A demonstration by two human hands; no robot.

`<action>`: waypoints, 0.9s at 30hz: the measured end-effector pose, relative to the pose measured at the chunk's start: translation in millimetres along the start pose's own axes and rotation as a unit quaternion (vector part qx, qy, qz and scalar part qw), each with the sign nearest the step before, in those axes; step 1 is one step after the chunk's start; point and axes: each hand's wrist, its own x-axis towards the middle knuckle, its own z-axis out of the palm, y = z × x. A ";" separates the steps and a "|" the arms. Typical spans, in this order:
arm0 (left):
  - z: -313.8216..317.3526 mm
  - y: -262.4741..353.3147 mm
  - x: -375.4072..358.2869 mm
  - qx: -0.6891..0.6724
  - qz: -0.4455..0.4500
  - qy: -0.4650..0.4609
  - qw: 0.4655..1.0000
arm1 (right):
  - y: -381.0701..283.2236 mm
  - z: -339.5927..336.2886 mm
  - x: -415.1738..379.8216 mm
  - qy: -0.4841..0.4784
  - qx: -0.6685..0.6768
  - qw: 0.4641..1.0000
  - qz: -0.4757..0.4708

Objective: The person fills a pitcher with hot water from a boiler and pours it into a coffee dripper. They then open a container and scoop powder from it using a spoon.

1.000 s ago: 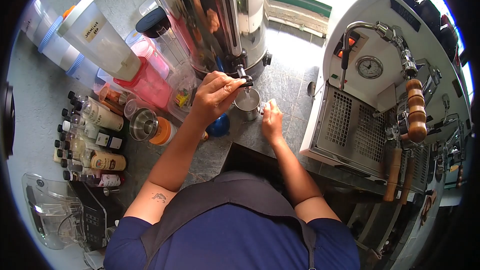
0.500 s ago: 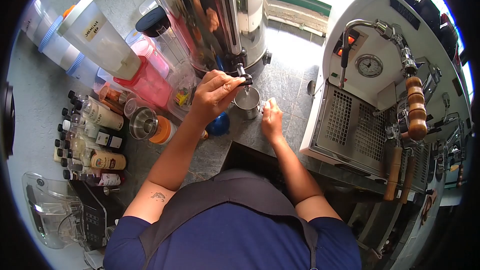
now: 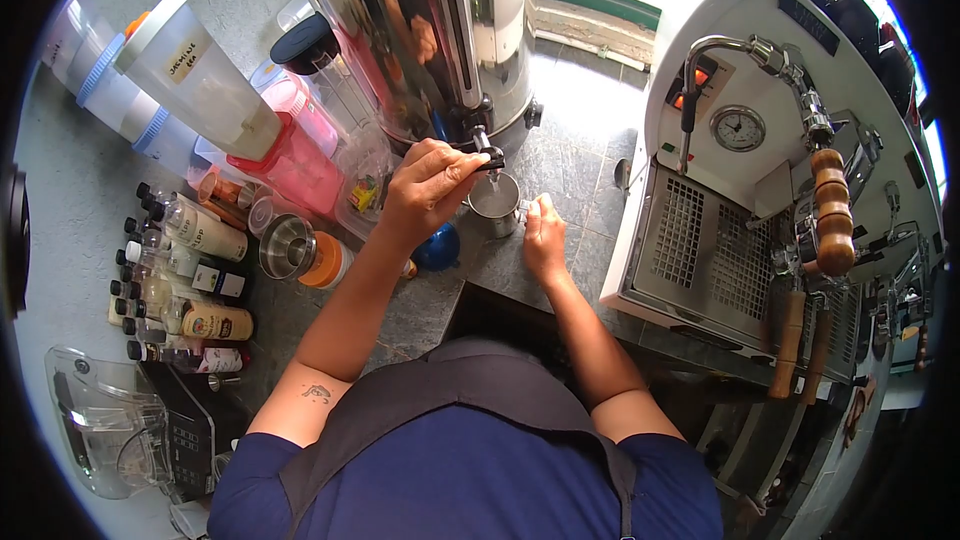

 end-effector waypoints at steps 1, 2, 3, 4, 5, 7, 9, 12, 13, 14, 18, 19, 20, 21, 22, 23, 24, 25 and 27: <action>-0.1 -0.3 -0.1 0.002 -0.003 0.000 1.000 | -0.3 -0.1 0.2 -0.003 0.004 1.000 0.000; 0.3 -0.6 -0.5 0.002 -0.002 0.000 1.000 | -0.2 0.0 0.3 -0.003 0.004 1.000 0.000; 0.7 -0.8 -0.9 0.003 0.000 0.002 1.000 | 0.1 0.3 0.3 0.000 0.002 1.000 0.000; 0.9 -0.9 -1.2 0.005 0.002 0.004 1.000 | 0.4 0.8 0.2 0.004 0.000 1.000 0.001; 0.9 -0.7 -1.4 0.005 0.002 0.004 1.000 | 1.7 1.2 0.3 0.004 0.001 1.000 0.001; 0.8 0.3 -2.0 0.003 -0.002 0.005 1.000 | 3.1 1.7 0.5 0.009 -0.006 1.000 -0.013; 0.5 1.2 -1.6 0.004 -0.002 0.005 1.000 | 1.7 0.8 0.1 0.008 -0.003 1.000 -0.009; 0.2 1.0 -2.3 0.007 -0.001 0.003 1.000 | 5.2 0.2 0.1 0.001 -0.018 1.000 -0.006; 0.2 0.7 -2.3 0.008 0.000 0.001 1.000 | 7.7 -0.1 0.4 -0.003 -0.035 0.999 -0.006; 0.7 0.4 -2.7 0.008 0.001 0.001 1.000 | 10.2 0.0 0.4 -0.003 -0.035 0.999 -0.006; 1.4 0.7 -3.1 0.004 0.003 0.008 1.000 | 7.0 1.1 -0.1 0.002 -0.018 1.000 -0.012; 1.3 1.0 -2.6 0.002 0.003 0.011 1.000 | 4.3 1.1 -0.1 0.007 -0.003 1.000 -0.014; 1.0 1.5 -2.3 0.002 0.004 0.011 1.000 | 2.9 0.7 0.0 0.007 -0.003 1.000 -0.015; 0.6 1.9 -2.1 0.002 0.004 0.011 1.000 | 1.8 0.5 0.0 0.007 -0.003 1.000 -0.012; 0.2 2.2 -2.1 0.002 0.004 0.011 1.000 | 1.4 0.5 -0.2 0.006 -0.003 1.000 -0.010; -0.2 2.1 -2.0 0.003 0.003 0.011 1.000 | 1.9 0.7 -0.4 0.005 -0.003 1.000 -0.010; -0.6 1.7 -1.5 0.002 0.004 0.008 1.000 | 2.5 1.0 -0.2 0.006 -0.003 1.000 -0.013; -0.8 1.4 -1.3 0.001 0.006 0.005 1.000 | 3.1 1.1 -0.2 0.007 -0.003 1.000 -0.016; -0.6 2.0 -1.9 0.005 0.005 0.006 1.000 | 3.8 1.1 0.1 0.007 -0.008 1.000 -0.017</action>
